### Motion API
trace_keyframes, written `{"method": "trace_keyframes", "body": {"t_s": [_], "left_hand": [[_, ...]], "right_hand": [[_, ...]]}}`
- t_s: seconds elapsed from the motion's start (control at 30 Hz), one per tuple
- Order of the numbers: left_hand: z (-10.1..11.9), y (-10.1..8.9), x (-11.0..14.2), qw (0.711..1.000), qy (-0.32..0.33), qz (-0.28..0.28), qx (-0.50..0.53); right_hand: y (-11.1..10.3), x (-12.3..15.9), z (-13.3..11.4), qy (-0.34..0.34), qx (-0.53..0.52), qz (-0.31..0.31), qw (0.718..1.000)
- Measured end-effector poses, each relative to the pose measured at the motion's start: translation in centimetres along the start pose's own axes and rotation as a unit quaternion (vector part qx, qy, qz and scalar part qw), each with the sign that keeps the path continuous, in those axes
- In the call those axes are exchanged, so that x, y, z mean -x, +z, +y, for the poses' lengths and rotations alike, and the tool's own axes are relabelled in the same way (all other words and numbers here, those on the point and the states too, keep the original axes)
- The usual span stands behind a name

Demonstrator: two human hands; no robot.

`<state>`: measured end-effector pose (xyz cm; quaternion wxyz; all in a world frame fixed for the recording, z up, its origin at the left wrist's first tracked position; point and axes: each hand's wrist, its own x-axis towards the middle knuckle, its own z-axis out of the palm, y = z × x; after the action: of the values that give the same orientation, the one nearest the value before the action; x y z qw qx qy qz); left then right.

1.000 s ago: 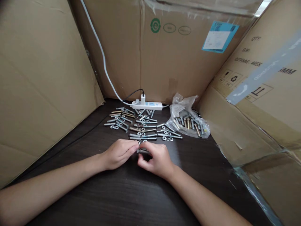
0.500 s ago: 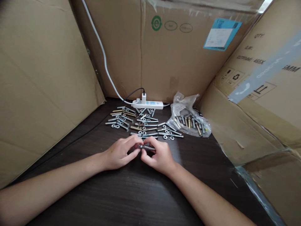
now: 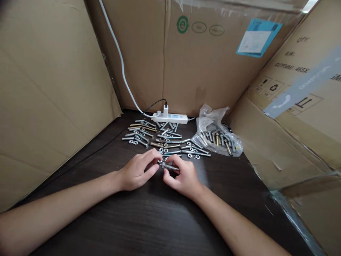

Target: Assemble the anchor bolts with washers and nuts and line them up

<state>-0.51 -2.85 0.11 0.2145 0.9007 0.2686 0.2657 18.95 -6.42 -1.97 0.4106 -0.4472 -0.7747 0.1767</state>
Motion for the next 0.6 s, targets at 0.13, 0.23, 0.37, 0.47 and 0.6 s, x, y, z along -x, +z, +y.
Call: {"method": "trace_keyframes", "body": {"t_s": [0.13, 0.23, 0.37, 0.47, 0.6], "left_hand": [[-0.03, 0.31, 0.17, 0.999, 0.039, -0.017, -0.002], [-0.23, 0.63, 0.12, 0.999, 0.028, -0.032, -0.011], [-0.37, 0.72, 0.03, 0.998, 0.02, -0.044, -0.028], [-0.26, 0.72, -0.03, 0.997, 0.016, -0.046, -0.06], [0.07, 0.7, -0.15, 0.992, 0.012, -0.048, -0.112]], "right_hand": [[0.04, 0.0, -0.09, -0.006, -0.002, 0.003, 1.0], [0.07, 0.04, -0.01, -0.009, 0.001, 0.004, 1.0], [0.0, -0.02, 0.14, -0.009, 0.0, -0.009, 1.0], [-0.01, 0.05, 0.14, 0.001, -0.002, -0.023, 1.0], [0.22, 0.51, 0.17, 0.014, -0.01, -0.045, 0.999]]}}
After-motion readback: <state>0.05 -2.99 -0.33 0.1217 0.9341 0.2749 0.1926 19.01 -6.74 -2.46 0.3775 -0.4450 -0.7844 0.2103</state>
